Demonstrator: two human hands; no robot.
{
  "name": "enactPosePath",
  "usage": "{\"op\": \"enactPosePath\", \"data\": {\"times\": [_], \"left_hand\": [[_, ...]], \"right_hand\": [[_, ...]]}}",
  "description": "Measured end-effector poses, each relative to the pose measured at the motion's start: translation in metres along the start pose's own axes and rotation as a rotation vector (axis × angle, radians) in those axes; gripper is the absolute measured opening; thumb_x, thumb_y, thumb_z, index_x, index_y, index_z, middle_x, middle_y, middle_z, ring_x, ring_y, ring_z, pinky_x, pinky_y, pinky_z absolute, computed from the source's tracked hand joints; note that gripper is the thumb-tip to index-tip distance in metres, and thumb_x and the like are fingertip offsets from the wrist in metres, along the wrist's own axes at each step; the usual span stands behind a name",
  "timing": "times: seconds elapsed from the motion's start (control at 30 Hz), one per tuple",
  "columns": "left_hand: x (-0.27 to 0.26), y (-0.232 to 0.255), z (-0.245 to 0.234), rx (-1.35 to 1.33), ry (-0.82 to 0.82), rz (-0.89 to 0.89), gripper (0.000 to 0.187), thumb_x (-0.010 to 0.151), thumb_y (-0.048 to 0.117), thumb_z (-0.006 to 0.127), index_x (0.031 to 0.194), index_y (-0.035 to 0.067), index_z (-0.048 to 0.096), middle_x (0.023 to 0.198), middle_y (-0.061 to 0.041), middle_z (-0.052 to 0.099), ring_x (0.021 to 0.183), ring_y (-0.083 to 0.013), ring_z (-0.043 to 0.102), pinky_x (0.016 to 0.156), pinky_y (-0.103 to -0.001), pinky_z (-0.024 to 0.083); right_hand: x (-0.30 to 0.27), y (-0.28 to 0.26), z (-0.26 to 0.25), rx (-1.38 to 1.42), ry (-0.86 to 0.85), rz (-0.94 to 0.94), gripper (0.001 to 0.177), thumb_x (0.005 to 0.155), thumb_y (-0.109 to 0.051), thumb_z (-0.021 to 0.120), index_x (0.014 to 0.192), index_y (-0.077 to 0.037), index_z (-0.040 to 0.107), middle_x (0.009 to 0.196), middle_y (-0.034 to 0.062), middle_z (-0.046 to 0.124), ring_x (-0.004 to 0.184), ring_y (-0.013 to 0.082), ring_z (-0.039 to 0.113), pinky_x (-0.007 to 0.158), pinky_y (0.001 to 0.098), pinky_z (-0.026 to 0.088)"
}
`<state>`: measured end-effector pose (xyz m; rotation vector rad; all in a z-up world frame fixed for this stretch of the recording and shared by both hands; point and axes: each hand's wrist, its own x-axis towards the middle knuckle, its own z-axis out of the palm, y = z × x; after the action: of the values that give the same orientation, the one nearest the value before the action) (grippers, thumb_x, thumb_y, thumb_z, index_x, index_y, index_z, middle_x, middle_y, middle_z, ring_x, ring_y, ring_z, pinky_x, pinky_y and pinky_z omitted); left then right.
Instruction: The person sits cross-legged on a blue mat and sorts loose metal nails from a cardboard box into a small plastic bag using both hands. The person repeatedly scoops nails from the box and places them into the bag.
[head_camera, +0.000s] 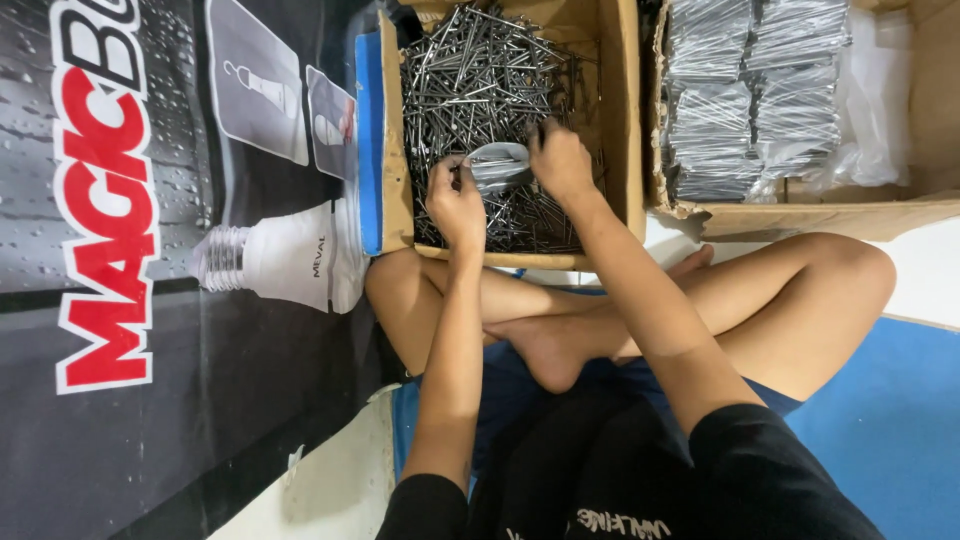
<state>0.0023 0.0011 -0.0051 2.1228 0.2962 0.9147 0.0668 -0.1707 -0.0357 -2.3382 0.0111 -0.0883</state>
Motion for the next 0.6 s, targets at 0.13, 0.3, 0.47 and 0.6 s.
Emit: {"op": "enactPosePath", "data": {"times": [0.13,0.3,0.47,0.6], "left_hand": [[-0.002,-0.005,0.002,-0.011,-0.021,0.025,0.012,0.091,0.005,0.081,0.096,0.015,0.077,0.088,-0.005,0.077,0.08,-0.0323,0.078,0.07,-0.039,0.061],[-0.003,-0.002,0.005,-0.04,-0.036,-0.013,0.009,0.093,0.007,0.08,0.098,0.015,0.077,0.084,-0.004,0.077,0.076,-0.0308,0.078,0.071,-0.037,0.061],[-0.003,0.0,0.005,-0.038,-0.03,-0.08,0.006,0.096,0.011,0.08,0.096,0.016,0.077,0.073,0.0,0.075,0.066,-0.0248,0.075,0.067,-0.035,0.06],[-0.002,0.001,0.005,-0.042,-0.02,-0.073,0.008,0.095,0.006,0.08,0.096,0.014,0.078,0.082,-0.004,0.078,0.072,-0.0272,0.077,0.068,-0.035,0.06]], "right_hand": [[0.022,0.065,0.046,-0.274,-0.286,0.294,0.039,0.101,-0.032,0.061,0.125,-0.004,0.072,0.109,0.0281,0.076,0.104,0.0486,0.077,0.082,0.0596,0.064],[0.01,0.092,0.08,-0.585,-0.773,0.179,0.042,0.098,-0.021,0.059,0.13,-0.001,0.076,0.125,0.0268,0.077,0.119,0.042,0.075,0.095,0.0542,0.064],[-0.008,0.123,0.104,-0.505,-0.688,0.005,0.031,0.097,-0.003,0.055,0.111,0.01,0.079,0.104,0.0288,0.08,0.102,0.0445,0.08,0.079,0.0523,0.067],[0.007,0.17,0.135,-0.549,-0.66,0.009,0.028,0.097,-0.003,0.057,0.1,0.009,0.082,0.092,0.028,0.08,0.095,0.0428,0.081,0.074,0.0518,0.067]]}}
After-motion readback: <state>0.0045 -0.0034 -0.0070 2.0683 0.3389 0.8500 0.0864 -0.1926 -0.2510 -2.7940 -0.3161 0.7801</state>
